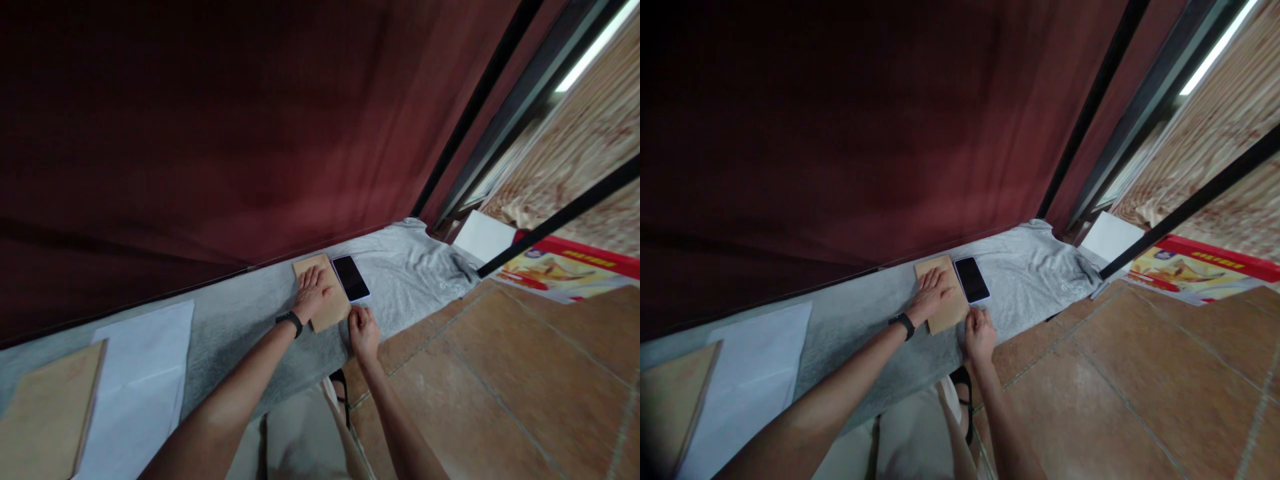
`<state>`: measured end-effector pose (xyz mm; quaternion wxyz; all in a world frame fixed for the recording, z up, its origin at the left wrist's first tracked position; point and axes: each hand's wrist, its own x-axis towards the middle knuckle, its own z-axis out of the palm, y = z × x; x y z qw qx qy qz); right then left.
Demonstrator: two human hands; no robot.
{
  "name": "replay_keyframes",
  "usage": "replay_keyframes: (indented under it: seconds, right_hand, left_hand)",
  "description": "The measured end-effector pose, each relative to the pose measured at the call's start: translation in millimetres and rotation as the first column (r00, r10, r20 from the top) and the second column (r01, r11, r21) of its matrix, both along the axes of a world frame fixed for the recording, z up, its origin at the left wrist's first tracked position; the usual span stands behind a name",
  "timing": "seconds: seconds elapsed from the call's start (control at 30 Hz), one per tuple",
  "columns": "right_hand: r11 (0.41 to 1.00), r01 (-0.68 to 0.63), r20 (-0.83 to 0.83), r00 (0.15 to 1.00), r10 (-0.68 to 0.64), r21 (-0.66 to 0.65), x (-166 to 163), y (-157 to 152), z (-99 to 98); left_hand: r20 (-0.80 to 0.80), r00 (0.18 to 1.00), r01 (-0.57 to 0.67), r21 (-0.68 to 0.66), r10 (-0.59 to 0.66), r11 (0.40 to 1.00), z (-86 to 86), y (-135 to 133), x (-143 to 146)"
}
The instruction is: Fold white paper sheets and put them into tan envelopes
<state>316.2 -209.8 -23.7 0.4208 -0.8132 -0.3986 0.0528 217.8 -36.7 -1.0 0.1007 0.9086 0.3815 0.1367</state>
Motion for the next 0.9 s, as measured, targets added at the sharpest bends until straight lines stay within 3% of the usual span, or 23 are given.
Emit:
replay_keyframes:
  seconds: [0.17, 0.33, 0.5, 0.73, 0.9]
  right_hand:
    - [1.000, 0.000, -0.001, 1.000, 0.000, 0.008, 0.4, -0.8, -2.0]
    - [1.000, -0.020, -0.007, 1.000, 0.020, 0.011, 2.9, -1.7, -3.0]
    - [0.999, -0.023, -0.022, 0.999, 0.024, 0.031, 4.1, -3.1, -3.4]
    - [0.994, -0.015, -0.035, 0.999, 0.019, 0.106, 3.1, -8.1, -4.3]
    - [0.984, -0.035, -0.024, 0.999, 0.040, 0.176, 5.6, -18.8, -5.7]
  left_hand:
    - [0.163, 0.986, -0.037, -0.049, 0.045, 0.998, -2.0, -19.7, -15.6]
    - [0.365, 0.915, -0.091, -0.226, 0.171, 0.970, -14.3, -60.7, -39.1]
    - [0.400, 0.891, -0.078, -0.327, 0.213, 0.942, -22.0, -105.9, -70.2]
    - [0.288, 0.929, -0.166, -0.232, 0.231, 0.958, -14.1, -153.7, -165.8]
    - [0.193, 0.908, -0.371, -0.042, 0.372, 0.928, -10.3, -167.4, -247.2]
